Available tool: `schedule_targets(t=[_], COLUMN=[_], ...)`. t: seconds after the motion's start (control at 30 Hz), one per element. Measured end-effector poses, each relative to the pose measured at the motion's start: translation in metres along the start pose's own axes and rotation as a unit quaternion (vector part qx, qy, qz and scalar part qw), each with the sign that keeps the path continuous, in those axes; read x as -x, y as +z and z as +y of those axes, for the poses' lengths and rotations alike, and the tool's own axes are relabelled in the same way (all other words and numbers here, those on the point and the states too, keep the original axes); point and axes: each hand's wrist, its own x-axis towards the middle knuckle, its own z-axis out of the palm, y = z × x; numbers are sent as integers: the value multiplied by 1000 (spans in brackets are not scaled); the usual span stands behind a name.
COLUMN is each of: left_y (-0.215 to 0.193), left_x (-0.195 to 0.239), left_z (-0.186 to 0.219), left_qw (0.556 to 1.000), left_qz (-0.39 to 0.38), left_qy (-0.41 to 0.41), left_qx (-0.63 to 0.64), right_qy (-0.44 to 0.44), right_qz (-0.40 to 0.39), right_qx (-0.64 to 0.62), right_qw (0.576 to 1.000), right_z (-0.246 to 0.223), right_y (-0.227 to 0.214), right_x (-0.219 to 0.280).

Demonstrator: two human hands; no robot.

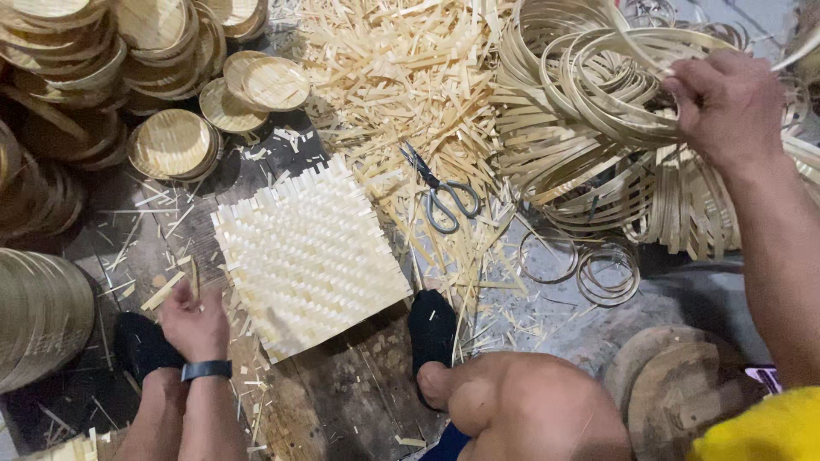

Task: The person places a circular bamboo frame onto a woven mat, presses it down, and uses shears to trim the excess matting around the frame's edge. They then flip the frame to reveal the finished tray and stack it with others.

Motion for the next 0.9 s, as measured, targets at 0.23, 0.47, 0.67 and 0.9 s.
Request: schedule_targets(t=[0.23, 0.47, 0.67, 0.9], left_y=[-2, -51, -47, -17], left_x=[42, 56, 23, 33], left_z=[226, 298, 273, 218], left_qw=[887, 781, 812, 838], left_qz=[-65, -429, -493, -399], left_qy=[420, -74, -165, -178], left_qx=[181, 449, 266, 329], right_qy=[-246, -314, -373, -298], right_qz=[45, 54, 89, 80], right_qx=[-175, -432, -402, -420], right_qw=[952, 844, 831, 853], right_z=[-166, -301, -380, -416], right_y=[-61, -82, -72, -44], right_x=[-82, -116, -118, -94])
